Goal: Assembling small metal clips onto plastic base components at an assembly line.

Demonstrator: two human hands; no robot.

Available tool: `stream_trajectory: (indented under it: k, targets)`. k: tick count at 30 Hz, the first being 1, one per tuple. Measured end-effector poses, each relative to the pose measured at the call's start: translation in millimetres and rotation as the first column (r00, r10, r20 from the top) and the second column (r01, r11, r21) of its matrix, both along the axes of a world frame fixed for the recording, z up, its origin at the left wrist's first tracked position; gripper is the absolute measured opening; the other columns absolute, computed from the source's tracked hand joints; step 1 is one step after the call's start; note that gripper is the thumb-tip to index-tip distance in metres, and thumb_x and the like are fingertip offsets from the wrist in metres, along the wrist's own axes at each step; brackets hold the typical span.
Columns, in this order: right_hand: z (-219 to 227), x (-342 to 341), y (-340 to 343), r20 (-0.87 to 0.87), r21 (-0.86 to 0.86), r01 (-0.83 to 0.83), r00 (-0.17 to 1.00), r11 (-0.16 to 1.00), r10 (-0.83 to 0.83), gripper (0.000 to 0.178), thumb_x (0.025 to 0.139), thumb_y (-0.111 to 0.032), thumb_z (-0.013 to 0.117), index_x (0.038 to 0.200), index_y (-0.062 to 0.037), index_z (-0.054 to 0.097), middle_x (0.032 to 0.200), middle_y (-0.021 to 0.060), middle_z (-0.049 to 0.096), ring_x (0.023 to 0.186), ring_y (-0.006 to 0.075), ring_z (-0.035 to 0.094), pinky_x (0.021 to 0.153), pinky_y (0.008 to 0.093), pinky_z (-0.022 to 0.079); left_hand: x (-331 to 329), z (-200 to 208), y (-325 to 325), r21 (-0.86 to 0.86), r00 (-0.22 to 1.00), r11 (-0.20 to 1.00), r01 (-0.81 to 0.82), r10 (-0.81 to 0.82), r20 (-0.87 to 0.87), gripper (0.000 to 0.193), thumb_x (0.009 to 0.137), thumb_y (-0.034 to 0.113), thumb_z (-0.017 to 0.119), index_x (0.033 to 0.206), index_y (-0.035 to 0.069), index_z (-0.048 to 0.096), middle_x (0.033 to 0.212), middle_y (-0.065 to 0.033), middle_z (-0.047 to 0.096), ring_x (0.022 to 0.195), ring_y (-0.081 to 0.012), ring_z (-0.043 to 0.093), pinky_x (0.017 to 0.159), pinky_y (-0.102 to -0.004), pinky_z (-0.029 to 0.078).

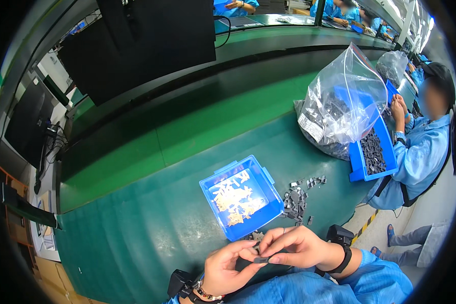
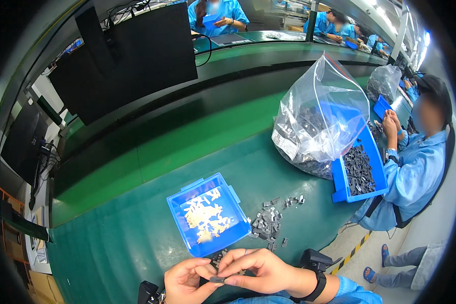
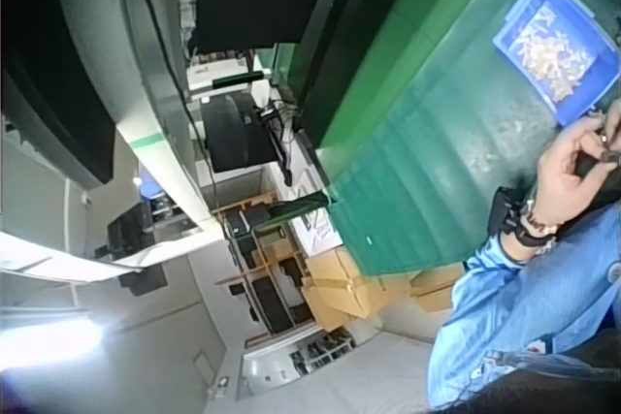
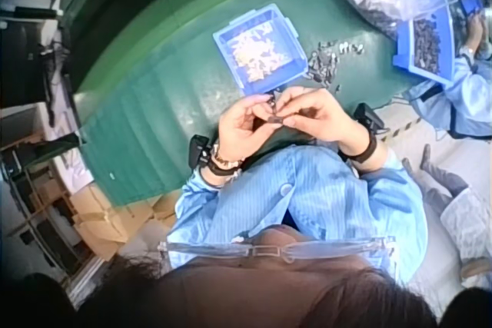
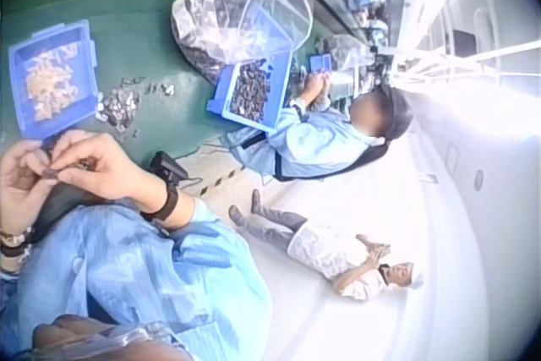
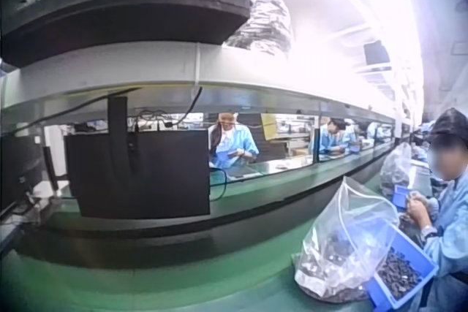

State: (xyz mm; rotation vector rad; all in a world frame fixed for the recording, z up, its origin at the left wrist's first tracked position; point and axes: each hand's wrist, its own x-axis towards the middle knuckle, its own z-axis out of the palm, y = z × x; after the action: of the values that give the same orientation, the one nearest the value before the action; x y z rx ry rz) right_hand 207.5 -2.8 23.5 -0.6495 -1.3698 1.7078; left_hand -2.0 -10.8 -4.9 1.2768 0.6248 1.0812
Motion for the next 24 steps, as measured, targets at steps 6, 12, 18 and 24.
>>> stream_trajectory:
  k: [6, 12, 18, 24]
  targets:
    - [8, -4, 0, 0.022, 0.033, 0.067, 0.997, 0.997, -0.068, 0.024, 0.085, 0.005, 0.068, 0.108, 0.0008, 0.069, 0.107, 0.0113, 0.064, 0.099, 0.0197, 0.062, 0.088, 0.0295, 0.049, -6, -5, 0, -0.31, 0.992, 0.948, 0.074, -0.04, 0.116, 0.043, 0.082, -0.011, 0.069, 0.123, -0.005, 0.055, 0.099, -0.012, 0.069, 0.094, -0.0172, 0.067, 0.086, -0.0297, 0.054]
    - [11, -4, 4, 0.027, 0.053, 0.067, 0.997, 0.996, -0.068, 0.021, 0.085, 0.005, 0.068, 0.106, 0.0019, 0.07, 0.103, 0.0108, 0.065, 0.096, 0.0189, 0.062, 0.084, 0.0293, 0.05, -4, -22, -2, -0.393, 0.953, 0.9, 0.189, -0.07, 0.296, 0.03, 0.083, -0.015, 0.065, 0.111, -0.007, 0.062, 0.107, -0.0169, 0.067, 0.1, -0.0208, 0.067, 0.089, -0.0317, 0.055]
    - [13, -6, 3, 0.112, 0.12, 0.091, 0.988, 0.989, -0.105, 0.017, 0.083, 0.002, 0.071, 0.101, 0.0037, 0.07, 0.102, 0.0161, 0.066, 0.096, 0.0234, 0.064, 0.083, 0.0332, 0.05, -7, -35, -4, -0.435, 0.925, 0.87, 0.234, -0.061, 0.375, 0.032, 0.08, -0.019, 0.064, 0.11, -0.008, 0.062, 0.113, -0.0216, 0.065, 0.104, -0.026, 0.066, 0.091, -0.0359, 0.055]
    - [7, -16, 4, 0.105, 0.123, 0.095, 0.989, 0.988, -0.108, 0.013, 0.083, -0.004, 0.072, 0.095, 0.0012, 0.07, 0.095, 0.0099, 0.067, 0.084, 0.0227, 0.062, 0.073, 0.0328, 0.049, -14, -3, -2, -0.459, 0.936, 0.872, 0.173, 0.0, 0.353, 0.032, 0.081, -0.018, 0.058, 0.108, -0.001, 0.059, 0.1, -0.0089, 0.065, 0.092, -0.0155, 0.063, 0.083, -0.0283, 0.05]
